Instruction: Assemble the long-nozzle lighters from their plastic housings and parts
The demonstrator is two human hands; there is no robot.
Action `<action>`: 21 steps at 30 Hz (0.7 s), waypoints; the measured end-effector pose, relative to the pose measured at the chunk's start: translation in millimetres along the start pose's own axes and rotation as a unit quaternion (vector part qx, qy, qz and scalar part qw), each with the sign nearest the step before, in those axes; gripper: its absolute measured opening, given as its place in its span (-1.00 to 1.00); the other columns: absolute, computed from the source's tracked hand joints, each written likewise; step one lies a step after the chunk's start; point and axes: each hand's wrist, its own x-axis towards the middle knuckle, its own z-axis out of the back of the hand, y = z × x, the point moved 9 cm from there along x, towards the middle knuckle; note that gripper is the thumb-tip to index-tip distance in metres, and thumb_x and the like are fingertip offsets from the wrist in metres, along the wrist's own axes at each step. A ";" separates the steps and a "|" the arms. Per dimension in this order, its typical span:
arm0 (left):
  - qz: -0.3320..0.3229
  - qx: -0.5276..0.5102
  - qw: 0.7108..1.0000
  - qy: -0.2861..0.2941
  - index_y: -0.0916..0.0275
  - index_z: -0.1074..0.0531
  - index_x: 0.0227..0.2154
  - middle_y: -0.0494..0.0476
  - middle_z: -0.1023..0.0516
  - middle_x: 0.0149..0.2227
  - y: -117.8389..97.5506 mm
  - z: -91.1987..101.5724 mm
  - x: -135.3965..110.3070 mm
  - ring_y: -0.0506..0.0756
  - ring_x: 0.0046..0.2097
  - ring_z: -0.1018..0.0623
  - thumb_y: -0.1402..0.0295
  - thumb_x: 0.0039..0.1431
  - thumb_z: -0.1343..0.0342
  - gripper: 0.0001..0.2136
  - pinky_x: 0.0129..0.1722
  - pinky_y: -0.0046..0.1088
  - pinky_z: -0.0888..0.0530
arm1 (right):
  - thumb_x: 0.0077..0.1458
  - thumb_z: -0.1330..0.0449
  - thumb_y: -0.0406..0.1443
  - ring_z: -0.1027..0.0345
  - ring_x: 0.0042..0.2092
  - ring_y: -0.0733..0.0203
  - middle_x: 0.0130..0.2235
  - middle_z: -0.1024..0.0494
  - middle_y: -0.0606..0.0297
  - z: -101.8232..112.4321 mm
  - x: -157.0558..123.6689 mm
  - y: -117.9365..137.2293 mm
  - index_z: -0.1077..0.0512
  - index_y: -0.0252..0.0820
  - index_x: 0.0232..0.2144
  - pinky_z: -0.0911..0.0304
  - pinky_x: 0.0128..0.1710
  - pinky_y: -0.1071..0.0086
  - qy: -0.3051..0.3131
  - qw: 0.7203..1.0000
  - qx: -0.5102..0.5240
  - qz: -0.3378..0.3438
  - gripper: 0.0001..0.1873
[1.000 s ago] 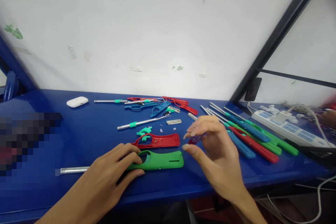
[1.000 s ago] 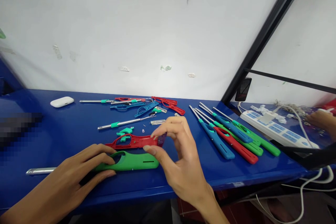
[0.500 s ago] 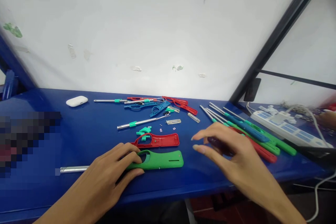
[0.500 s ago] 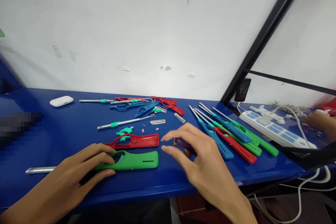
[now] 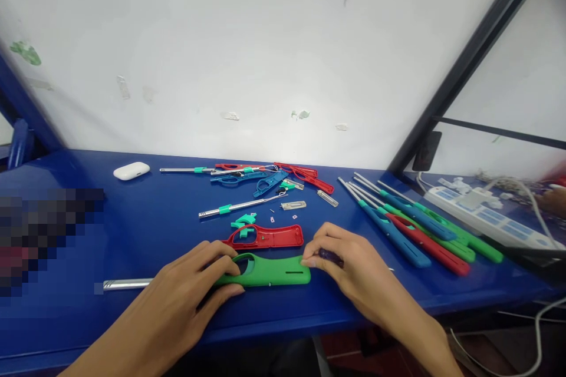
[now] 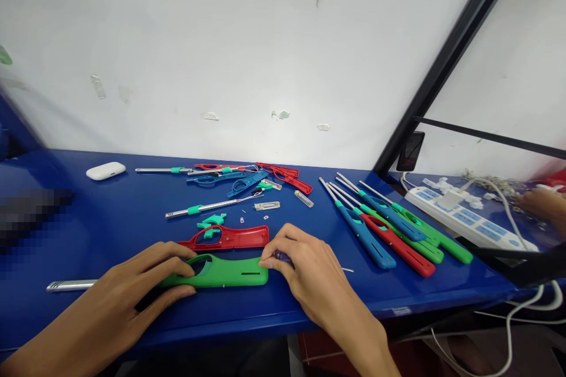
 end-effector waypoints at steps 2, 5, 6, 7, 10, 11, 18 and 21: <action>-0.002 -0.002 1.000 0.004 0.03 -0.48 -0.10 0.03 -0.53 -0.01 -0.7 -0.6 0.2 0.10 0.02 -0.60 0.15 0.55 0.00 -0.82 0.07 -0.40 -0.52 | 0.37 -0.27 -0.38 -0.50 -0.18 0.21 -0.17 -0.56 0.41 -0.8 0.7 1.4 -0.55 -0.04 -0.29 -0.24 -0.11 0.37 -0.002 1.000 -0.011 0.002 -0.84; -0.004 -0.003 1.000 0.007 0.03 -0.48 -0.09 0.03 -0.53 0.01 -1.7 -0.5 0.0 0.08 0.02 -0.60 0.17 0.56 0.02 -0.81 0.09 -0.43 -0.52 | 0.38 -0.26 -0.38 -0.50 -0.18 0.22 -0.16 -0.56 0.42 -2.3 1.7 2.0 -0.53 -0.04 -0.29 -0.23 -0.14 0.38 -0.005 1.000 -0.009 -0.003 -0.83; -0.005 -0.003 1.000 0.005 0.03 -0.49 -0.09 0.03 -0.53 0.01 -2.1 -0.2 -0.1 0.08 0.02 -0.61 0.16 0.56 0.02 -0.80 0.09 -0.44 -0.52 | 0.38 -0.26 -0.37 -0.50 -0.18 0.23 -0.17 -0.55 0.43 -2.5 1.9 1.9 -0.53 -0.04 -0.29 -0.22 -0.15 0.38 -0.008 1.000 -0.003 -0.005 -0.83; -0.005 -0.003 1.000 0.004 0.03 -0.49 -0.10 0.03 -0.53 0.01 -2.1 0.2 0.0 0.07 0.01 -0.61 0.16 0.56 0.02 -0.80 0.08 -0.45 -0.52 | 0.39 -0.26 -0.37 -0.50 -0.18 0.24 -0.17 -0.55 0.43 -2.4 1.8 2.0 -0.52 -0.04 -0.29 -0.22 -0.16 0.38 -0.012 1.000 0.003 -0.006 -0.84; -0.004 -0.003 1.000 -0.002 0.03 -0.51 -0.12 0.04 -0.53 0.02 -1.5 1.2 -0.2 0.08 -0.01 -0.62 0.15 0.55 0.01 -0.78 0.07 -0.46 -0.53 | 0.40 -0.24 -0.35 -0.50 -0.18 0.25 -0.16 -0.55 0.43 -1.0 0.2 2.1 -0.51 -0.04 -0.28 -0.22 -0.15 0.38 -0.028 1.000 0.013 -0.007 -0.84; -0.002 -0.003 1.000 -0.004 0.03 -0.51 -0.12 0.04 -0.53 0.02 -1.1 1.5 -0.5 0.08 -0.01 -0.62 0.15 0.55 0.01 -0.78 0.07 -0.47 -0.53 | 0.41 -0.23 -0.35 -0.51 -0.18 0.24 -0.15 -0.55 0.43 -0.9 -0.5 2.5 -0.50 -0.04 -0.28 -0.22 -0.15 0.38 -0.030 0.999 0.013 -0.006 -0.84; 0.000 0.003 1.000 -0.009 0.02 -0.54 -0.10 0.05 -0.55 0.02 -0.5 2.6 -3.1 0.08 -0.01 -0.63 0.15 0.55 0.01 -0.77 0.07 -0.46 -0.54 | 0.45 -0.16 -0.33 -0.52 -0.21 0.23 -0.13 -0.54 0.42 -6.6 -1.2 5.5 -0.47 -0.03 -0.25 -0.23 -0.15 0.35 -0.021 0.999 -0.026 0.002 -0.83; 0.001 0.002 1.000 -0.016 0.03 -0.56 -0.11 0.06 -0.56 0.01 -1.9 3.7 -2.9 0.08 -0.03 -0.64 0.15 0.55 0.01 -0.76 0.04 -0.47 -0.56 | 0.44 -0.17 -0.32 -0.52 -0.21 0.21 -0.14 -0.55 0.41 -4.5 -1.2 4.4 -0.47 -0.03 -0.26 -0.24 -0.15 0.35 -0.032 0.999 -0.018 -0.001 -0.83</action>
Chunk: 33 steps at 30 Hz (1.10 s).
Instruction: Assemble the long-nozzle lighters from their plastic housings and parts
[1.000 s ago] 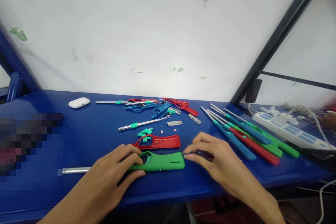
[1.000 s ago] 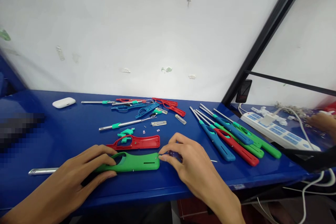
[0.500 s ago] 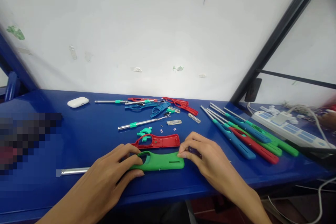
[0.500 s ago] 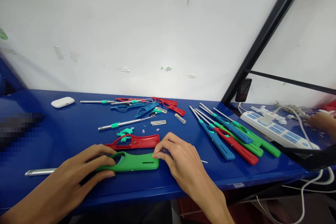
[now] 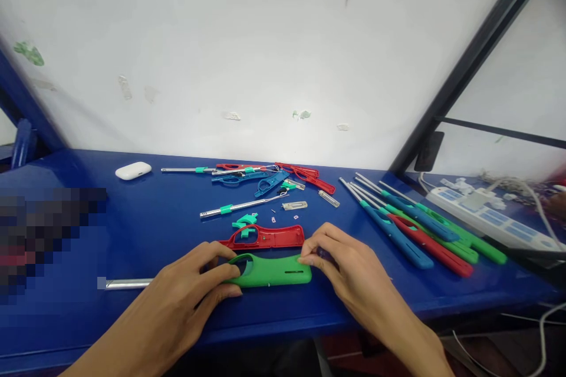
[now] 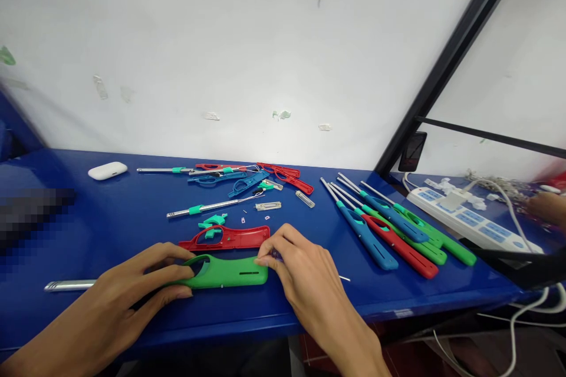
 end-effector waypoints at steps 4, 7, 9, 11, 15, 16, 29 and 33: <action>0.003 0.003 1.000 -0.007 0.04 -0.58 -0.11 0.07 -0.58 0.00 -1.8 2.1 1.7 0.10 -0.05 -0.65 0.14 0.54 0.01 -0.73 0.03 -0.44 -0.57 | 0.42 -0.19 -0.31 -0.51 -0.21 0.19 -0.16 -0.56 0.39 12.9 -2.8 -0.7 -0.50 -0.02 -0.29 -0.24 -0.14 0.35 -0.045 0.999 0.013 -0.014 -0.82; 0.007 0.010 1.000 0.003 0.05 -0.56 -0.11 0.08 -0.58 0.00 -2.7 1.8 3.1 0.12 -0.02 -0.64 0.13 0.55 0.03 -0.72 0.06 -0.39 -0.57 | 0.41 -0.19 -0.32 -0.50 -0.18 0.20 -0.17 -0.56 0.39 15.6 -4.3 2.1 -0.49 -0.02 -0.30 -0.25 -0.14 0.37 -0.043 0.998 0.034 -0.008 -0.82; 0.005 0.020 1.000 0.009 0.06 -0.55 -0.11 0.09 -0.58 -0.02 -4.1 2.0 3.6 0.13 -0.03 -0.64 0.12 0.55 0.05 -0.72 0.06 -0.35 -0.57 | 0.42 -0.18 -0.33 -0.49 -0.18 0.20 -0.19 -0.56 0.38 15.7 -3.9 2.5 -0.49 -0.02 -0.29 -0.25 -0.14 0.37 -0.041 0.998 0.047 -0.002 -0.82; -0.001 0.031 0.999 0.011 0.06 -0.54 -0.13 0.09 -0.58 -0.04 -6.5 2.6 4.0 0.14 -0.04 -0.63 0.12 0.56 0.05 -0.72 0.04 -0.33 -0.57 | 0.42 -0.17 -0.33 -0.48 -0.18 0.18 -0.20 -0.57 0.36 16.6 -2.7 1.2 -0.48 -0.03 -0.28 -0.25 -0.13 0.37 -0.049 0.997 0.053 0.003 -0.83; -0.016 0.053 0.998 0.011 0.09 -0.52 -0.15 0.09 -0.59 -0.08 -11.6 3.6 5.5 0.14 -0.08 -0.60 0.18 0.57 0.08 -0.72 0.00 -0.32 -0.55 | 0.42 -0.16 -0.31 -0.47 -0.17 0.17 -0.20 -0.58 0.35 17.4 -0.4 -5.4 -0.48 -0.04 -0.28 -0.25 -0.13 0.36 -0.061 0.997 0.046 -0.002 -0.83; -0.023 0.061 0.998 0.007 0.10 -0.52 -0.15 0.08 -0.60 -0.09 -13.2 4.2 6.1 0.14 -0.10 -0.60 0.20 0.58 0.11 -0.71 -0.01 -0.33 -0.55 | 0.42 -0.16 -0.30 -0.47 -0.17 0.17 -0.19 -0.58 0.35 17.6 -0.2 -7.4 -0.48 -0.04 -0.28 -0.25 -0.13 0.36 -0.061 0.997 0.041 -0.006 -0.83; -0.013 0.067 0.998 0.015 0.09 -0.49 -0.14 0.14 -0.58 -0.03 -12.1 1.0 3.5 0.20 -0.05 -0.58 0.19 0.53 0.00 -0.80 -0.01 -0.23 -0.52 | 0.40 -0.17 -0.21 -0.58 -0.11 -0.01 -0.14 -0.69 0.29 16.7 1.2 -57.8 -0.54 -0.03 -0.24 -0.31 -0.05 0.21 -0.024 0.993 -0.063 -0.092 -0.83; -0.029 0.070 0.997 0.013 0.08 -0.50 -0.13 0.10 -0.61 -0.03 -14.6 0.0 3.0 0.18 -0.02 -0.59 0.25 0.56 0.05 -0.78 0.02 -0.25 -0.51 | 0.42 -0.12 -0.22 -0.59 -0.09 -0.03 -0.13 -0.70 0.25 16.6 2.0 -59.0 -0.56 -0.05 -0.22 -0.33 -0.04 0.20 -0.026 0.992 -0.084 -0.087 -0.78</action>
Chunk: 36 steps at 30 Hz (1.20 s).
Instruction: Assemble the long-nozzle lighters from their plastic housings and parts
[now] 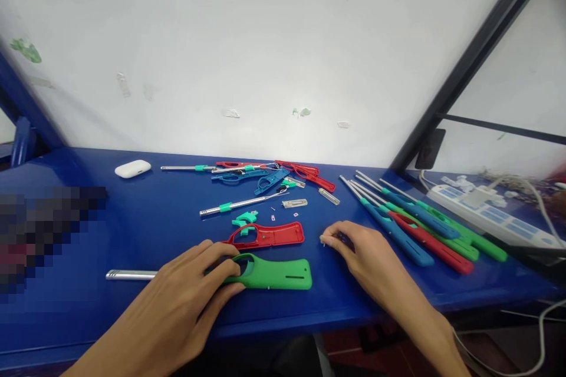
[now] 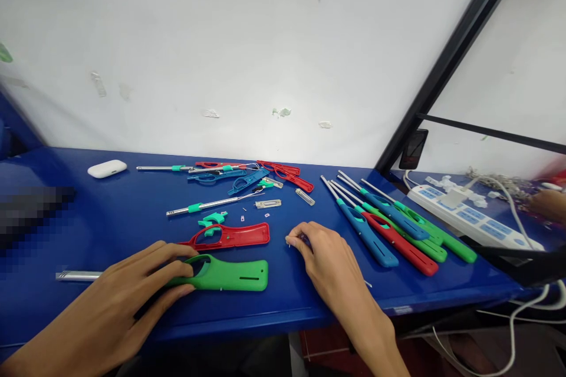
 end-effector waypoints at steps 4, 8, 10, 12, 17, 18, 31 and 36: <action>-0.012 0.017 0.999 -0.038 0.08 -0.49 -0.13 0.06 -0.65 -0.11 -2.5 5.0 -0.6 0.17 -0.10 -0.63 0.19 0.58 0.09 -0.73 -0.05 -0.28 -0.53 | 0.41 -0.13 -0.22 -0.59 -0.10 -0.03 -0.12 -0.70 0.21 -0.6 0.1 3.0 -0.58 -0.07 -0.20 -0.33 -0.01 0.19 -0.004 1.000 -0.014 0.014 -0.78; -0.024 0.035 0.997 -0.069 0.09 -0.46 -0.11 0.03 -0.65 -0.13 -7.6 10.3 -1.3 0.14 -0.13 -0.66 0.16 0.59 0.11 -0.73 -0.03 -0.29 -0.54 | 0.42 -0.09 -0.22 -0.59 -0.12 -0.02 -0.15 -0.68 0.20 -0.8 -1.0 7.3 -0.57 -0.09 -0.19 -0.31 -0.04 0.19 -0.005 0.999 -0.048 0.015 -0.75; -0.024 0.041 0.996 -0.078 0.09 -0.44 -0.10 0.02 -0.65 -0.14 -9.6 12.0 -1.0 0.12 -0.16 -0.67 0.16 0.59 0.12 -0.74 -0.08 -0.31 -0.56 | 0.44 -0.06 -0.22 -0.58 -0.14 -0.02 -0.18 -0.67 0.20 -0.5 -1.7 9.4 -0.55 -0.10 -0.21 -0.30 -0.09 0.19 -0.007 0.998 -0.066 0.009 -0.73; -0.025 0.051 0.995 -0.081 0.09 -0.43 -0.10 0.01 -0.66 -0.16 -11.5 12.8 -0.3 0.12 -0.17 -0.68 0.16 0.60 0.14 -0.73 -0.10 -0.32 -0.58 | 0.45 -0.03 -0.21 -0.57 -0.16 -0.04 -0.20 -0.65 0.18 -0.4 -2.2 11.1 -0.51 -0.11 -0.25 -0.28 -0.13 0.19 -0.010 0.997 -0.075 0.004 -0.71; -0.031 0.053 0.995 -0.073 0.07 -0.41 -0.07 0.01 -0.67 -0.11 -13.9 11.7 1.0 0.12 -0.11 -0.69 0.17 0.60 0.15 -0.75 -0.02 -0.31 -0.59 | 0.47 -0.03 -0.15 -0.56 -0.21 -0.04 -0.25 -0.64 0.22 -2.3 -0.8 12.1 -0.44 -0.09 -0.30 -0.23 -0.23 0.23 -0.012 0.996 -0.088 -0.004 -0.68; -0.029 0.051 0.996 -0.068 0.07 -0.41 -0.06 0.02 -0.67 -0.10 -13.3 11.0 1.0 0.13 -0.09 -0.69 0.18 0.59 0.14 -0.76 0.00 -0.31 -0.59 | 0.47 -0.05 -0.13 -0.55 -0.23 -0.02 -0.26 -0.64 0.23 -1.8 -0.6 12.0 -0.45 -0.08 -0.31 -0.22 -0.25 0.24 -0.013 0.996 -0.088 -0.005 -0.68; -0.014 0.031 0.999 -0.030 0.05 -0.37 -0.01 0.05 -0.65 -0.03 -4.0 1.3 -5.8 0.15 -0.02 -0.66 0.17 0.56 0.07 -0.83 0.01 -0.30 -0.58 | 0.12 -0.48 -0.04 -0.54 -0.12 0.01 -0.01 -0.63 0.36 -2.8 -32.8 42.8 -0.56 0.17 0.00 -0.34 -0.02 0.23 0.099 0.994 0.020 0.030 -0.59; -0.018 0.051 0.998 -0.039 0.06 -0.37 0.01 0.08 -0.66 -0.03 -6.5 4.1 -4.2 0.16 -0.05 -0.67 0.16 0.58 0.11 -0.80 -0.06 -0.30 -0.60 | 0.16 -0.46 -0.19 -0.54 -0.12 0.04 -0.12 -0.62 0.38 -13.5 -25.7 43.0 -0.53 0.06 -0.09 -0.31 -0.02 0.25 0.102 0.994 0.043 0.014 -0.71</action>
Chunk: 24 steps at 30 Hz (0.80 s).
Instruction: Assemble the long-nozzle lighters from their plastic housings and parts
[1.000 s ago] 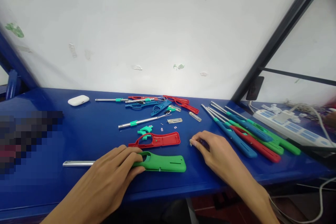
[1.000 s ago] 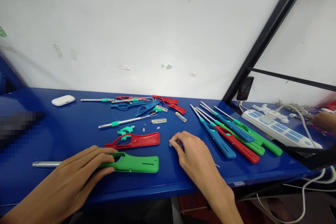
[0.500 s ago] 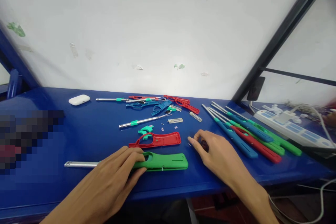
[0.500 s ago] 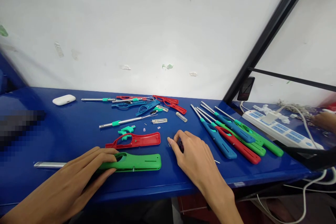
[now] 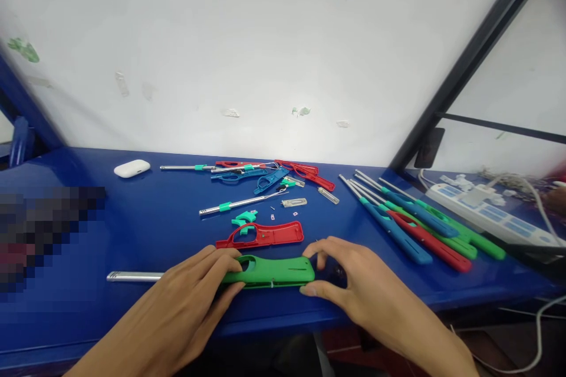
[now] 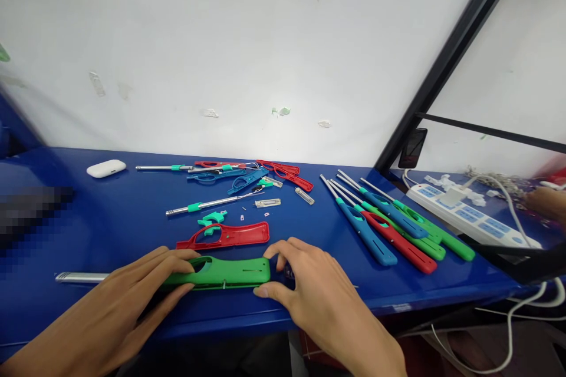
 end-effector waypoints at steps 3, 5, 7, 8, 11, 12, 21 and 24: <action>-0.010 0.007 1.000 -0.004 0.08 -0.39 -0.02 0.08 -0.68 -0.06 -2.7 0.8 1.9 0.16 -0.09 -0.68 0.20 0.59 0.17 -0.77 -0.10 -0.32 -0.60 | 0.11 -0.49 -0.24 -0.52 -0.14 0.07 -0.18 -0.60 0.40 -3.7 1.8 -4.2 -0.54 0.04 -0.11 -0.29 -0.10 0.29 0.015 0.999 0.022 -0.033 -0.68; -0.009 0.009 1.000 0.001 0.09 -0.41 -0.01 0.07 -0.68 -0.06 -2.2 -0.9 1.9 0.16 -0.09 -0.69 0.21 0.60 0.17 -0.75 -0.11 -0.32 -0.61 | 0.08 -0.50 -0.26 -0.51 -0.14 0.08 -0.19 -0.59 0.41 -4.6 1.7 -6.1 -0.54 0.03 -0.11 -0.26 -0.12 0.31 0.021 0.998 0.030 -0.053 -0.67; -0.007 0.017 1.000 0.008 0.10 -0.44 0.03 0.07 -0.68 -0.05 -1.3 -2.4 1.2 0.16 -0.07 -0.69 0.21 0.60 0.20 -0.70 -0.06 -0.31 -0.61 | 0.08 -0.51 -0.25 -0.50 -0.14 0.09 -0.20 -0.59 0.42 -4.4 1.7 -5.8 -0.54 0.02 -0.12 -0.24 -0.14 0.32 0.022 0.997 0.036 -0.061 -0.67; -0.009 0.022 1.000 0.010 0.10 -0.45 0.04 0.08 -0.69 -0.04 -1.2 -2.4 0.7 0.16 -0.06 -0.69 0.21 0.60 0.23 -0.67 -0.03 -0.31 -0.61 | 0.08 -0.51 -0.24 -0.49 -0.14 0.10 -0.21 -0.58 0.42 -4.3 1.9 -5.4 -0.54 0.01 -0.13 -0.23 -0.14 0.32 0.022 0.997 0.037 -0.061 -0.68; -0.020 0.028 0.999 0.017 0.10 -0.51 0.03 0.10 -0.69 -0.03 -2.1 0.5 0.1 0.17 -0.01 -0.68 0.20 0.61 0.30 -0.57 0.07 -0.29 -0.60 | 0.08 -0.51 -0.22 -0.48 -0.16 0.12 -0.21 -0.58 0.42 -4.4 1.8 -5.0 -0.54 -0.01 -0.13 -0.20 -0.16 0.33 0.027 0.997 0.039 -0.062 -0.68; -0.023 0.027 0.999 0.019 0.10 -0.53 0.02 0.11 -0.70 -0.03 -2.3 1.9 0.0 0.17 0.00 -0.68 0.19 0.61 0.31 -0.55 0.09 -0.28 -0.59 | 0.08 -0.51 -0.22 -0.48 -0.16 0.12 -0.21 -0.58 0.42 -4.4 1.5 -5.4 -0.54 -0.01 -0.13 -0.19 -0.16 0.33 0.029 0.997 0.040 -0.064 -0.68; 0.009 0.030 0.999 -0.013 0.11 -0.55 0.04 0.11 -0.72 -0.04 7.5 -1.7 -7.8 0.20 0.01 -0.70 0.07 0.59 0.23 -0.55 0.07 -0.24 -0.63 | 0.08 -0.51 -0.16 -0.44 -0.18 0.15 -0.22 -0.55 0.45 -4.8 0.9 -7.3 -0.51 -0.02 -0.19 -0.17 -0.19 0.34 0.032 0.996 0.054 -0.062 -0.68; -0.011 0.047 0.999 -0.009 0.11 -0.55 0.06 0.09 -0.72 -0.01 7.9 -8.3 -13.0 0.20 0.02 -0.70 0.11 0.60 0.21 -0.57 0.08 -0.24 -0.63 | 0.08 -0.51 -0.14 -0.43 -0.18 0.17 -0.22 -0.53 0.47 -4.0 1.2 -6.7 -0.49 -0.01 -0.19 -0.18 -0.18 0.36 0.029 0.996 0.060 -0.052 -0.68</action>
